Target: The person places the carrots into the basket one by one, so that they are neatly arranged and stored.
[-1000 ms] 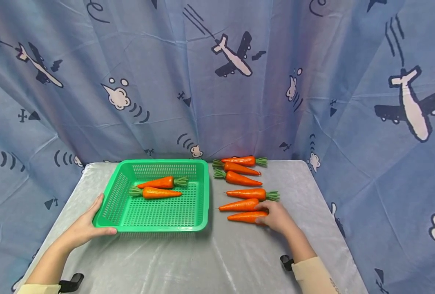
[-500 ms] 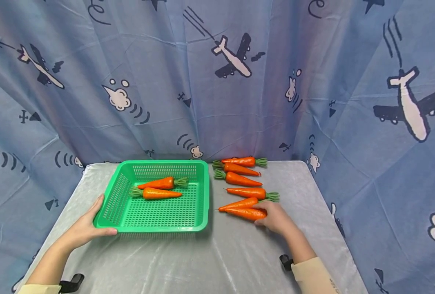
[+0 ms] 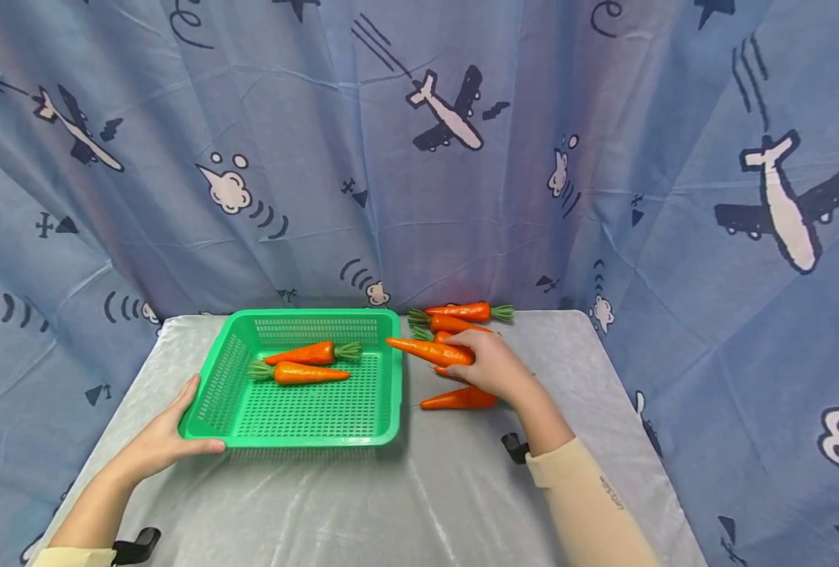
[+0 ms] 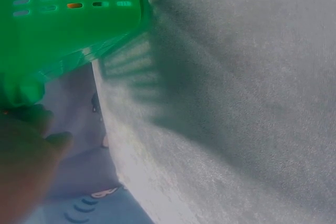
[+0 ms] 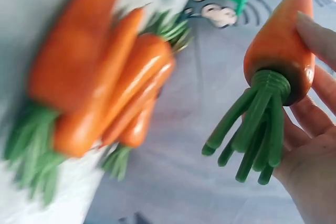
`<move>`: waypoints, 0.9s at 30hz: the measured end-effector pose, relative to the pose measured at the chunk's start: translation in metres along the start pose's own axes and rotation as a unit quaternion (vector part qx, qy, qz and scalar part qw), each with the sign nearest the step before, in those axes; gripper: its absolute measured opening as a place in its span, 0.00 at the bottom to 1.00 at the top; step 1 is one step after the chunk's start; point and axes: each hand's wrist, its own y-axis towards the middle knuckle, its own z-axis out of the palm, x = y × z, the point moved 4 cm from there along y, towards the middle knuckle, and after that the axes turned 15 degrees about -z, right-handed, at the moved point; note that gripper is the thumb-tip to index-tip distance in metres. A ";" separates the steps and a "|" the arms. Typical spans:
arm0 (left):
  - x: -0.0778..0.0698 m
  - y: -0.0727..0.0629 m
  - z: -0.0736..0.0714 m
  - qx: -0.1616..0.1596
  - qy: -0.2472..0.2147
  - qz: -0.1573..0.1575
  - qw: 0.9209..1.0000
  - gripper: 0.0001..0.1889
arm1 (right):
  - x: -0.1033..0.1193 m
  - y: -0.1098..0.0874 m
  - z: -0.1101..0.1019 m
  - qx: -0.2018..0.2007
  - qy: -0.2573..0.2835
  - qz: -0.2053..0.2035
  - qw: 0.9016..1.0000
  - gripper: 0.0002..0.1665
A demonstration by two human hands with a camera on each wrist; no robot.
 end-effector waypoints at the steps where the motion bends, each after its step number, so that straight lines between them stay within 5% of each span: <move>1: 0.000 0.000 -0.001 -0.001 0.001 0.000 1.000 0.70 | 0.005 0.009 -0.001 -0.001 0.000 -0.009 1.000 0.27; 13: 0.000 0.000 0.000 0.002 -0.009 0.004 1.000 0.70 | 0.058 0.103 0.007 0.027 0.040 -0.054 0.997 0.29; 27: 0.002 0.001 0.001 -0.004 -0.007 0.007 1.000 0.70 | 0.089 0.178 0.066 0.087 0.072 -0.087 0.990 0.27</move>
